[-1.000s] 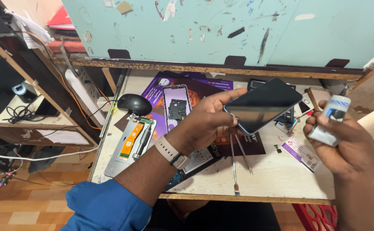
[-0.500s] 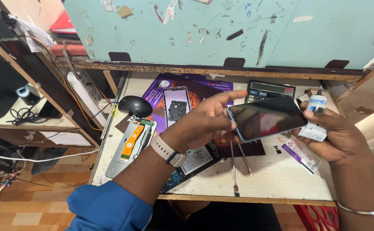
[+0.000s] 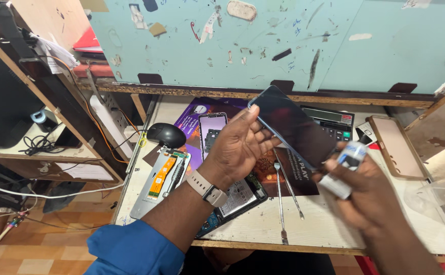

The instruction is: The person holds a smartphone and applies adhesive from a tube along the phone's edges. The person rotates the phone to reach different sides and continues applying the adhesive in a continuous line.

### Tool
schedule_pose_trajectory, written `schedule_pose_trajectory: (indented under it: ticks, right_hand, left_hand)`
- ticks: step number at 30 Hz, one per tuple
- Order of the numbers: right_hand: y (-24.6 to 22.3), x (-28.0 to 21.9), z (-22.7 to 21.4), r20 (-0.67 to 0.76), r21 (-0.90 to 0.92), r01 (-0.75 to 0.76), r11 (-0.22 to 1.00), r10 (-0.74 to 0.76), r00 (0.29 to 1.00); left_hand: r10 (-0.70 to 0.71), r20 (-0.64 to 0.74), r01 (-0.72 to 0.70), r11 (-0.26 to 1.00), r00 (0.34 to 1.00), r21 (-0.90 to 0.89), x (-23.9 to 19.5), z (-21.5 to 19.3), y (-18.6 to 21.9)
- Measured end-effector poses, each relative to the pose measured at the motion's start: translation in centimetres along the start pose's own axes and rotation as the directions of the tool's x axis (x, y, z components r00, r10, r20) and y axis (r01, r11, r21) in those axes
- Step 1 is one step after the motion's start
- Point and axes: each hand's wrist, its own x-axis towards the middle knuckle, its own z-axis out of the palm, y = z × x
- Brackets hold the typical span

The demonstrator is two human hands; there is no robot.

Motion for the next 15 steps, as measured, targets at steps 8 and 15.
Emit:
schedule_pose_trajectory:
  ticks: [8, 15]
  right_hand:
    - [0.3, -1.6, 4.2, 0.054, -0.204, -0.294, 0.934, 0.31, 0.949]
    - [-3.3, 2.7, 4.8, -0.065, -0.981, -0.112, 0.157, 0.275, 0.959]
  left_hand:
    - [-0.119, -0.184, 0.123, 0.992, 0.976, 0.012, 0.4, -0.1, -0.8]
    - [-0.189, -0.251, 0.23, 0.962, 0.949, 0.145, -0.2, 1.0, -0.4]
